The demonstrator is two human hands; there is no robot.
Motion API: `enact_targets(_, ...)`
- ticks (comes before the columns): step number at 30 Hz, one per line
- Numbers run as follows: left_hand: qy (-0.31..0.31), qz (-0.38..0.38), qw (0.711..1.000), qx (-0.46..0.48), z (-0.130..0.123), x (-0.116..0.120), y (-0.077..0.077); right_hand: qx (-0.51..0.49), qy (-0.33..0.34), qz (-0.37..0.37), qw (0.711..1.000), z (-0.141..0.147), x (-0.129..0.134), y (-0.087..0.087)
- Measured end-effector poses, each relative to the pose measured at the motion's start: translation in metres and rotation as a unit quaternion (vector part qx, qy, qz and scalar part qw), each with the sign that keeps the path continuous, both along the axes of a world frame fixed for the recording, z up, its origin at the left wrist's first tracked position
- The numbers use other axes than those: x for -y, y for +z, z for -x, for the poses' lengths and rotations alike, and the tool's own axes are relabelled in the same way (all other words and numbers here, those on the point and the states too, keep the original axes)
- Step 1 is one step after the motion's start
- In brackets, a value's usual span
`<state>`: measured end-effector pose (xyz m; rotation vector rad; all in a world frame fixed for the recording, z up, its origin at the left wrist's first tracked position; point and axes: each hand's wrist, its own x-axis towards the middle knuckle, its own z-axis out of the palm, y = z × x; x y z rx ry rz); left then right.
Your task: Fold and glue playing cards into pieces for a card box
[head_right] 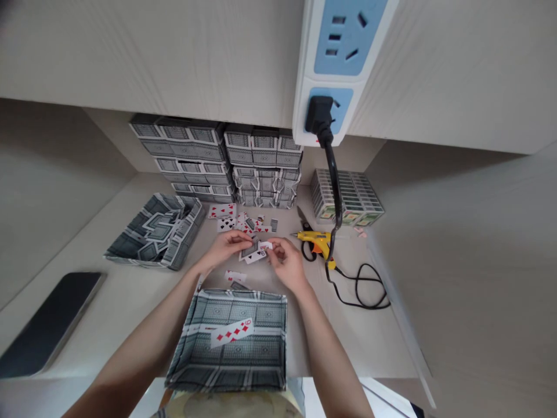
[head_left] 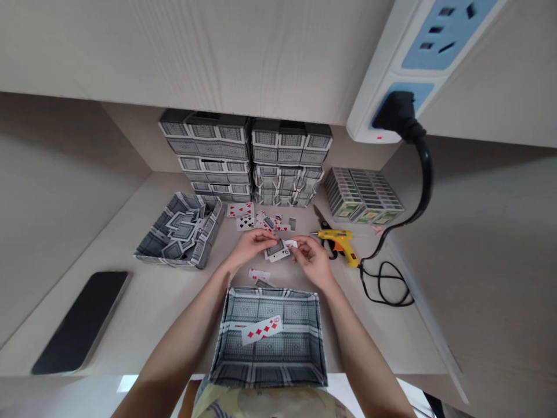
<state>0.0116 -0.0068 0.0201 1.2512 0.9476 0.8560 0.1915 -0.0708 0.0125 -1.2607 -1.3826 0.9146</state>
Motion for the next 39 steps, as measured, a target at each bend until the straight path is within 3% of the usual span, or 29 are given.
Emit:
enact_targets(5,-0.060,0.002,0.998,-0.023,0.000,0.000,-0.004,-0.041,-0.016,0.025,0.999,0.005,-0.002,-0.003)
enact_targets(9,-0.074,-0.008,0.996,-0.052,-0.003,0.001,-0.007,-0.089,-0.027,0.040,0.995,0.008,-0.004,-0.005)
enact_targets(18,-0.083,-0.027,0.994,-0.059,-0.005,0.002,-0.003,-0.087,-0.030,0.039,0.995,0.010,-0.004,0.003)
enact_targets(26,-0.139,-0.032,0.987,-0.076,-0.006,0.004,-0.002,-0.080,-0.022,0.043,0.996,0.012,-0.004,0.004)
enact_targets(32,-0.128,-0.083,0.981,-0.120,-0.007,0.007,-0.002,-0.042,-0.043,0.028,0.998,0.012,-0.006,0.001)
enact_targets(39,-0.082,-0.082,0.986,-0.122,-0.004,0.005,-0.005,-0.002,-0.021,0.016,1.000,0.017,-0.008,0.004)
